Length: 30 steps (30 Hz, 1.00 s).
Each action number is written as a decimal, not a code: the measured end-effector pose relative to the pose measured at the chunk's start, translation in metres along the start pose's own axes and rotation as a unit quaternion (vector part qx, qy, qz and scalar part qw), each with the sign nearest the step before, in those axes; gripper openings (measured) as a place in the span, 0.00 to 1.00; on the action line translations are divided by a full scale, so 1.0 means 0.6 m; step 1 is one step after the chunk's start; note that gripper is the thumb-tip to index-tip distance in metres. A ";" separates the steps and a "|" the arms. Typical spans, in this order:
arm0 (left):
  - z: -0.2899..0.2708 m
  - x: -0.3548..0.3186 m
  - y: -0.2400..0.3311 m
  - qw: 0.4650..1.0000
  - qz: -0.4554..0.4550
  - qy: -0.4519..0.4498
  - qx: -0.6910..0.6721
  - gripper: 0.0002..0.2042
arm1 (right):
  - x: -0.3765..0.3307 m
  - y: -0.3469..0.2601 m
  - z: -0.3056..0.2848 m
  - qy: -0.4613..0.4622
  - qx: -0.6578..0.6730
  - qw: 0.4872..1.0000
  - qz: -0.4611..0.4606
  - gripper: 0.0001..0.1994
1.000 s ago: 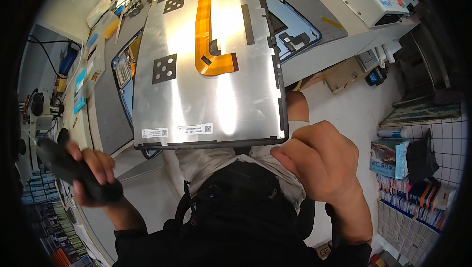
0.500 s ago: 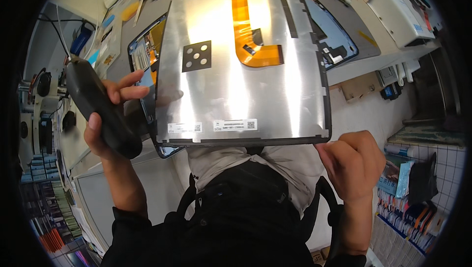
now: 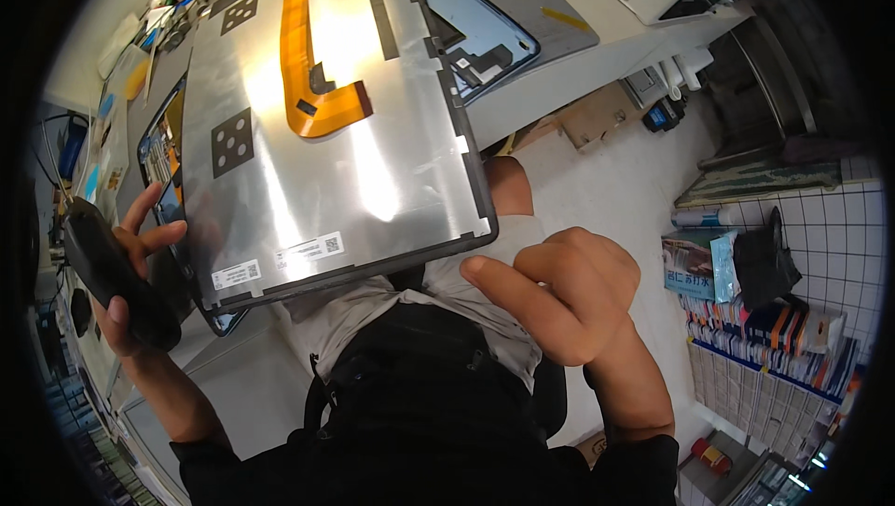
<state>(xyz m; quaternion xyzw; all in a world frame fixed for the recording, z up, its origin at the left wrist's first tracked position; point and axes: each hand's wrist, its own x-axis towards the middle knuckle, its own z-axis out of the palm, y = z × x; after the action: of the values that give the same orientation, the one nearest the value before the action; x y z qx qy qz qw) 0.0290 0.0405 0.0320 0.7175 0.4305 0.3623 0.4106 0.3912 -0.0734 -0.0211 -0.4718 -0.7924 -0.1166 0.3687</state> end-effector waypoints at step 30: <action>-0.010 0.009 -0.027 0.992 0.070 -0.100 -0.017 0.22 | 0.050 -0.010 -0.005 -0.116 -0.070 0.988 -0.076 0.14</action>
<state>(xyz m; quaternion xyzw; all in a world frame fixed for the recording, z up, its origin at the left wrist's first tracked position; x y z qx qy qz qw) 0.0204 0.0519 0.0208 0.7714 0.3302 0.3236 0.4373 0.3790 -0.0580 0.0029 -0.4450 -0.8534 -0.1435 0.2305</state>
